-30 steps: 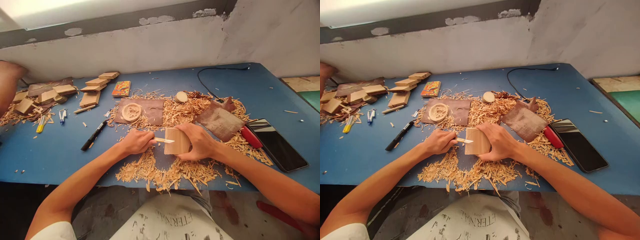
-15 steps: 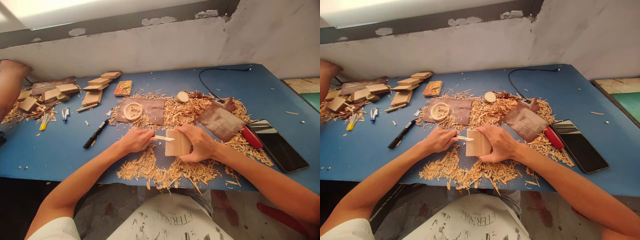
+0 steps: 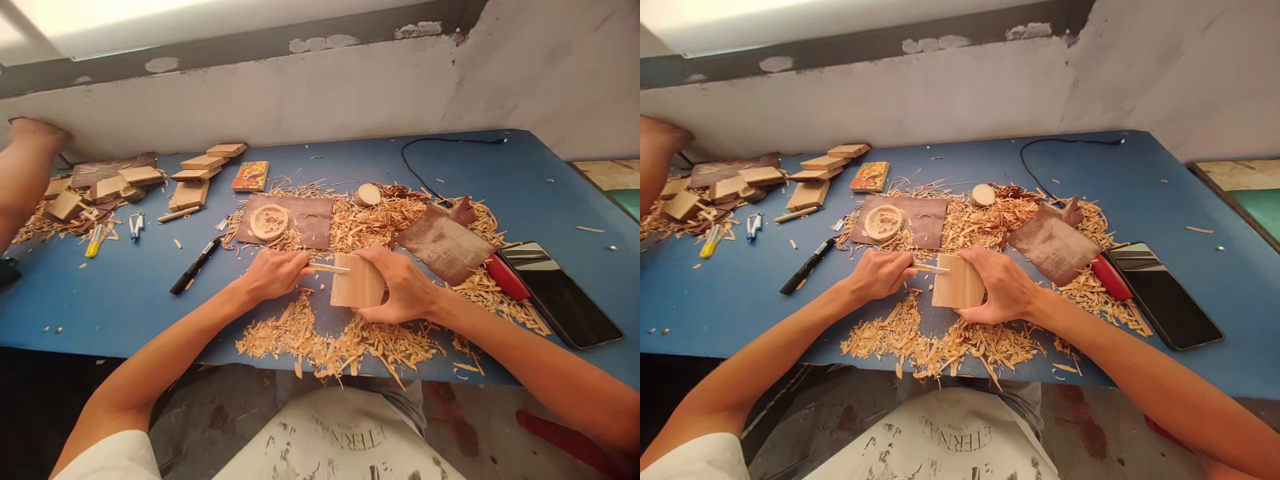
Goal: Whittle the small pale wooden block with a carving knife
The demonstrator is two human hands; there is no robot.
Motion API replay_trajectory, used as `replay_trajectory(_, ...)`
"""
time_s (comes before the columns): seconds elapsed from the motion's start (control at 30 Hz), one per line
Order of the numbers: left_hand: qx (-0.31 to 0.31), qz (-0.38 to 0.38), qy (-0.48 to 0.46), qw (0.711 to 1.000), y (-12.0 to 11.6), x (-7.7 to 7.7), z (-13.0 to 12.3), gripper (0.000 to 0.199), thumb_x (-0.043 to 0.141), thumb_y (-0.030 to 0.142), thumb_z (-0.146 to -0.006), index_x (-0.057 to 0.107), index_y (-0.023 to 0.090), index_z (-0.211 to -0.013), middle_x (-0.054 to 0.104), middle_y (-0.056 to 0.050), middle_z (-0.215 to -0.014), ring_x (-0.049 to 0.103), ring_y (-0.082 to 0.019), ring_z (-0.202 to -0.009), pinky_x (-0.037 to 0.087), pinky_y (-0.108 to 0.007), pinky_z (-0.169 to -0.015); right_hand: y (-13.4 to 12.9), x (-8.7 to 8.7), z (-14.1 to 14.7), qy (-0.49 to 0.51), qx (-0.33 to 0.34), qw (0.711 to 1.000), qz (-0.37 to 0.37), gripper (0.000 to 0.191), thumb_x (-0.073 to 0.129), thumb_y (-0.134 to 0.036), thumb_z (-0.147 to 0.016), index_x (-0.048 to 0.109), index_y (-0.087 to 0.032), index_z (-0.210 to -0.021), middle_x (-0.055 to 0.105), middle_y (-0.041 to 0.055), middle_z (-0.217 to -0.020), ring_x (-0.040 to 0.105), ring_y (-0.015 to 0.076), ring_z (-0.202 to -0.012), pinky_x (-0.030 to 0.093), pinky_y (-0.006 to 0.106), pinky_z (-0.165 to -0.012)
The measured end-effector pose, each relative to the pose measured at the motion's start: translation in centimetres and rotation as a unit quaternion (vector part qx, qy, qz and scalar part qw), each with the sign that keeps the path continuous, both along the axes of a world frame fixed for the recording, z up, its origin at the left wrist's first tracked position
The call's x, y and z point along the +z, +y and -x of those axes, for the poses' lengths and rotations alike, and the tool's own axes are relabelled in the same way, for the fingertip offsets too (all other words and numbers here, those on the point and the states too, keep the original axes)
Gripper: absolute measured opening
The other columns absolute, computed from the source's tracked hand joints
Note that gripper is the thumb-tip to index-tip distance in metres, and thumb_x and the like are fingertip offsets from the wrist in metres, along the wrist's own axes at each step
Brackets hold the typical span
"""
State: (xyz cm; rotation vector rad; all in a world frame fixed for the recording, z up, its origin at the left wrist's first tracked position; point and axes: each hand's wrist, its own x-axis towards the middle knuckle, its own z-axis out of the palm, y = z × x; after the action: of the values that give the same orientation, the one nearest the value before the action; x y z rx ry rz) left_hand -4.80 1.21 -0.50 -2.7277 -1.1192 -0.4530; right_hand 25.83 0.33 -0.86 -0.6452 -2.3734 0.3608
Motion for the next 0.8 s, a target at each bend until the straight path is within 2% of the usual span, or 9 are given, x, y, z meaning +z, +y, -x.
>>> replay_trajectory(0.03, 0.043, 0.01, 0.001, 0.999, 0.5, 0.0, 0.5, 0.057, 0.024, 0.055, -0.11, 0.056, 0.02, -0.079, 0.063, -0.002, -0.059, 0.051, -0.013, -0.047, 0.023, -0.029, -0.049, -0.2, 0.2, 0.1, -0.004, 0.008, 1.0, -0.003, 0.084, 0.079, -0.045, -0.069, 0.041, -0.017, -0.138, 0.065, 0.0155, -0.116, 0.067, 0.0305, -0.098, 0.059, 0.046, -0.08)
replay_trajectory(0.13, 0.156, -0.013, -0.022, 0.987, 2.1, 0.1, 2.6, 0.055, 0.022, 0.049, -0.111, 0.058, 0.019, -0.083, 0.057, -0.002, -0.052, 0.044, -0.015, -0.041, 0.019, -0.03, -0.05, -1.0, 0.8, 0.3, -0.017, 0.052, 0.998, -0.021, 0.085, 0.077, -0.048, -0.069, 0.04, -0.017, -0.139, 0.066, 0.0132, -0.111, 0.067, 0.0289, -0.095, 0.058, 0.045, -0.079)
replay_trajectory(0.2, 0.2, -0.026, -0.036, 0.979, 2.7, 0.4, 3.5, 0.051, 0.026, 0.048, -0.111, 0.057, 0.019, -0.083, 0.058, -0.002, -0.055, 0.047, -0.015, -0.045, 0.02, -0.03, -0.052, -1.3, 1.0, 0.3, -0.014, 0.056, 0.998, -0.03, 0.085, 0.076, -0.05, -0.07, 0.04, -0.016, -0.139, 0.066, 0.0132, -0.11, 0.067, 0.0288, -0.094, 0.058, 0.045, -0.08)
replay_trajectory(0.23, 0.192, -0.03, -0.048, 0.98, 2.8, 0.5, 3.7, 0.049, 0.027, 0.046, -0.111, 0.056, 0.019, -0.081, 0.058, -0.002, -0.056, 0.046, -0.015, -0.045, 0.02, -0.03, -0.052, -1.2, 1.0, 0.2, -0.013, 0.047, 0.998, -0.032, 0.085, 0.077, -0.05, -0.069, 0.041, -0.016, -0.138, 0.066, 0.0134, -0.109, 0.067, 0.0288, -0.094, 0.058, 0.045, -0.079)
replay_trajectory(0.3, 0.11, -0.025, -0.086, 0.99, 2.3, 0.6, 3.4, 0.045, 0.031, 0.042, -0.111, 0.054, 0.019, -0.079, 0.055, 0.0, -0.055, 0.042, -0.013, -0.042, 0.018, -0.03, -0.05, -0.9, 0.8, -0.1, -0.014, 0.021, 0.999, -0.034, 0.085, 0.078, -0.05, -0.069, 0.042, -0.015, -0.137, 0.066, 0.0141, -0.11, 0.066, 0.0292, -0.093, 0.057, 0.045, -0.078)
replay_trajectory(0.37, 0.061, -0.018, -0.094, 0.994, 1.5, 0.6, 2.5, 0.044, 0.031, 0.041, -0.111, 0.051, 0.02, -0.077, 0.054, 0.001, -0.055, 0.041, -0.012, -0.043, 0.021, -0.029, -0.049, -0.4, 0.5, -0.4, -0.016, 0.006, 0.999, -0.031, 0.085, 0.078, -0.049, -0.068, 0.043, -0.015, -0.137, 0.066, 0.015, -0.112, 0.067, 0.03, -0.094, 0.057, 0.045, -0.079)
replay_trajectory(0.57, -0.079, 0.01, -0.104, 0.991, -0.9, 0.5, 0.7, 0.051, 0.021, 0.044, -0.112, 0.049, 0.021, -0.077, 0.053, 0.002, -0.053, 0.043, -0.011, -0.042, 0.031, -0.026, -0.046, 0.0, -0.1, -0.4, -0.024, 0.022, 0.999, -0.025, 0.088, 0.078, -0.05, -0.068, 0.041, -0.015, -0.14, 0.065, 0.0167, -0.117, 0.066, 0.0314, -0.098, 0.057, 0.047, -0.082)
replay_trajectory(0.67, -0.12, 0.027, -0.093, 0.988, -1.3, 0.5, 0.4, 0.049, 0.022, 0.043, -0.112, 0.05, 0.021, -0.079, 0.056, 0.003, -0.055, 0.044, -0.01, -0.043, 0.032, -0.025, -0.045, 0.0, -0.1, -0.2, -0.026, 0.025, 0.999, -0.023, 0.09, 0.078, -0.05, -0.068, 0.038, -0.017, -0.142, 0.065, 0.0155, -0.117, 0.066, 0.0316, -0.099, 0.057, 0.048, -0.083)
replay_trajectory(0.8, -0.141, 0.043, -0.071, 0.987, -1.2, 0.3, 0.1, 0.045, 0.024, 0.04, -0.112, 0.049, 0.021, -0.08, 0.057, 0.003, -0.057, 0.045, -0.011, -0.044, 0.03, -0.026, -0.043, -0.1, 0.0, -0.1, -0.031, 0.022, 0.999, -0.025, 0.09, 0.077, -0.05, -0.069, 0.037, -0.02, -0.143, 0.065, 0.014, -0.117, 0.066, 0.0314, -0.098, 0.057, 0.048, -0.082)
